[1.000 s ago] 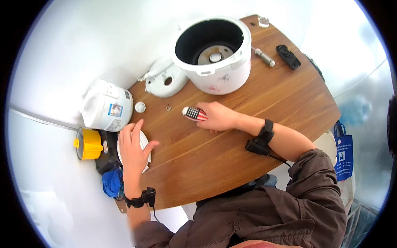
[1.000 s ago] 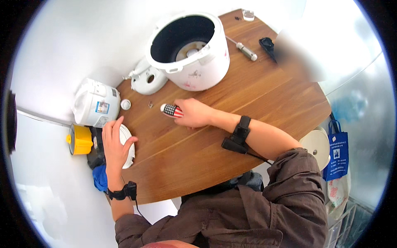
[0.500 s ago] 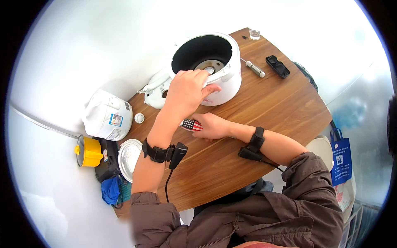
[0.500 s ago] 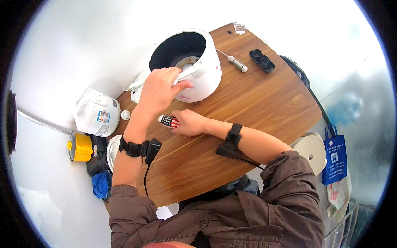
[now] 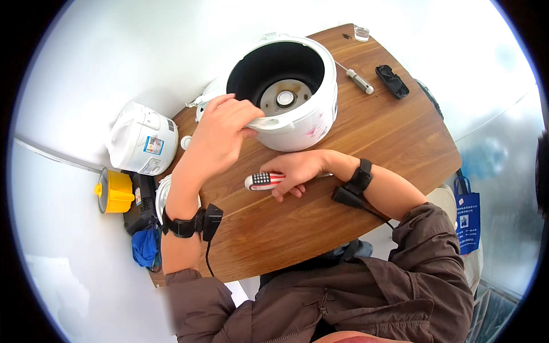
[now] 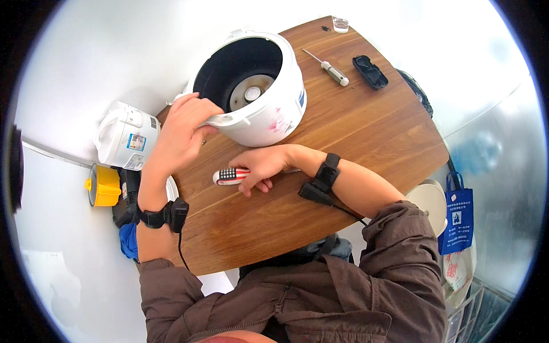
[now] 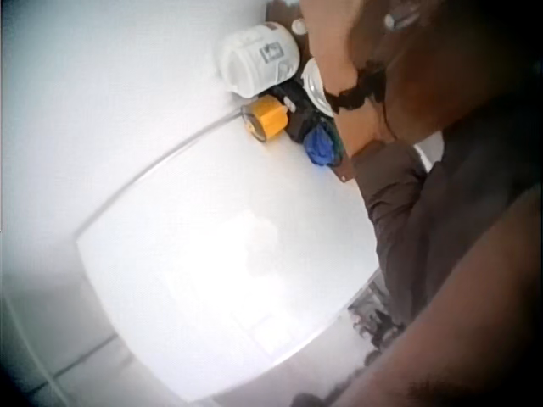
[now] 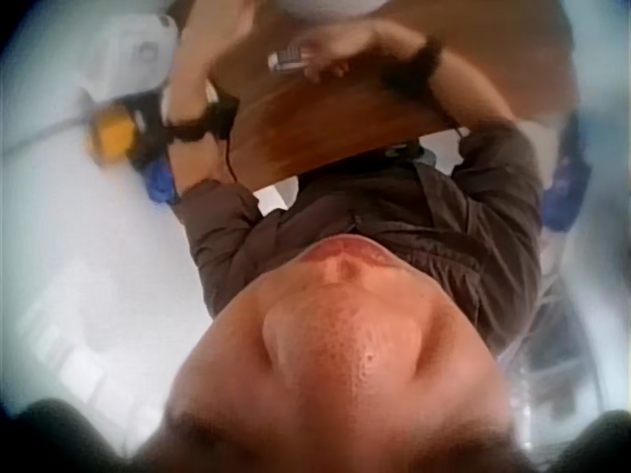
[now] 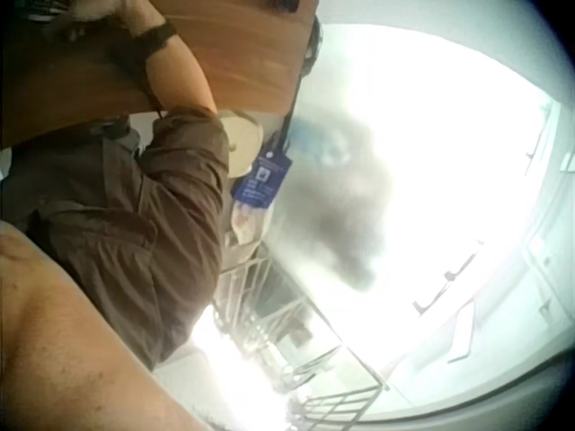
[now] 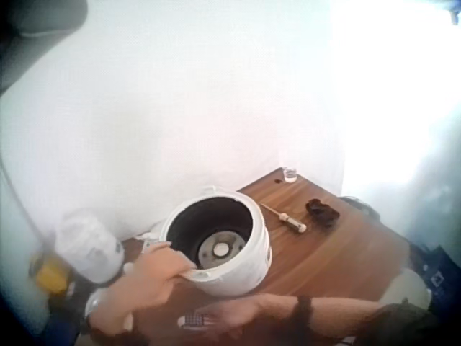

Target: The person uses a screwdriver to remove screws from a metal perforated lid, then separates the lid from a white rice cooker. They continue to pry open the cooker's outer casing, exposing internal wiring and components.

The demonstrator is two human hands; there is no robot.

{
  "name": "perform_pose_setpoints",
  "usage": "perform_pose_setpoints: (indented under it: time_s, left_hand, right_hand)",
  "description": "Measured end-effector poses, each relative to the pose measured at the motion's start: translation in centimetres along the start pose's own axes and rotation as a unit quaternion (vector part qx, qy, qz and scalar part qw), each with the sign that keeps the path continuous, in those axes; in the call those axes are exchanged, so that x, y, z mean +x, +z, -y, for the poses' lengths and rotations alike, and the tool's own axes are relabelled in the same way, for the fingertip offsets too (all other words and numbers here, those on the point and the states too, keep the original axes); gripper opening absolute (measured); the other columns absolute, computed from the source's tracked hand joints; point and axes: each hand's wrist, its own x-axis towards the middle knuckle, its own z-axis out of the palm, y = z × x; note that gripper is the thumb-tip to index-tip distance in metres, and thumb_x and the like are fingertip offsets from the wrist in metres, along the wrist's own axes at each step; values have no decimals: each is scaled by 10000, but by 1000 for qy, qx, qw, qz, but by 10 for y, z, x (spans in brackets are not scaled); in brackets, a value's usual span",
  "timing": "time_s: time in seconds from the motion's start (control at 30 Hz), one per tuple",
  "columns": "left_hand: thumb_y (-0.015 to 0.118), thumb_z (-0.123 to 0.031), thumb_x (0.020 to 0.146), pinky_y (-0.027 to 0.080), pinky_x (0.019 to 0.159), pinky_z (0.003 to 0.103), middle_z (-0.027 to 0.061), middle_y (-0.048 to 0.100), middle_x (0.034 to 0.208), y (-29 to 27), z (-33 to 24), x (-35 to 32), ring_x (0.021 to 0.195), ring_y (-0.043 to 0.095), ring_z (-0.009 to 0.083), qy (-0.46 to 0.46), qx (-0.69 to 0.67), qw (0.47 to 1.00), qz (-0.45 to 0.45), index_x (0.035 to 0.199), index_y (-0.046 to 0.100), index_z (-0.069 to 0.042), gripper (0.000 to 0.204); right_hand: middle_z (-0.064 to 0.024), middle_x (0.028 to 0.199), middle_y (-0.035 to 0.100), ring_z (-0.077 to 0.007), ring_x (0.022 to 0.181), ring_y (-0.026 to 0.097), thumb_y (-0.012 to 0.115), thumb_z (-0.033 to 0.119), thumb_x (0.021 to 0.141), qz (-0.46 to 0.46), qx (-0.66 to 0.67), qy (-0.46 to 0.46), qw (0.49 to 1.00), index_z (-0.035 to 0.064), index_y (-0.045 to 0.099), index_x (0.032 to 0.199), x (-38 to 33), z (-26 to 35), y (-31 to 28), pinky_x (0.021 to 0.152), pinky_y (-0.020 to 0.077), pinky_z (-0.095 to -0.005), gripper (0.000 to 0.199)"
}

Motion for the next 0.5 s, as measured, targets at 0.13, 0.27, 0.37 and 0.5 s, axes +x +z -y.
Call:
perform_pose_setpoints:
  time_s: [0.13,0.27,0.37,0.5]
  left_hand:
    - [754,-107,829,305,1205,486,111,669,1137,-13,-21,-9,1126,599,328,-40,20,999,21,1251,651,-66,436]
    - [801,-295,836,397,1098,468,131,657,1192,-4,-45,3,1131,597,352,-18,-7,1000,-25,1357,602,-73,600]
    - [804,-456,793,481,900,429,139,685,1091,17,-54,15,1045,625,351,-61,2,997,-48,1308,622,-58,676]
    - [797,-446,785,474,813,415,93,691,939,32,-55,21,960,633,316,-79,18,995,-60,1135,683,-60,533]
  right_hand:
    - [-69,899,734,-112,618,656,702,168,935,94,0,16,995,-9,559,1149,3,-6,8,518,507,-236,312]
    - [-91,883,726,-145,635,683,705,208,926,43,0,6,999,-16,583,1125,2,-3,10,518,519,-250,324]
    - [-92,873,719,-147,640,687,706,202,926,33,8,19,999,-12,585,1129,2,-3,9,526,528,-251,319]
    - [-92,865,716,-147,640,687,704,199,929,38,2,6,999,-17,583,1130,4,-3,9,536,537,-252,319]
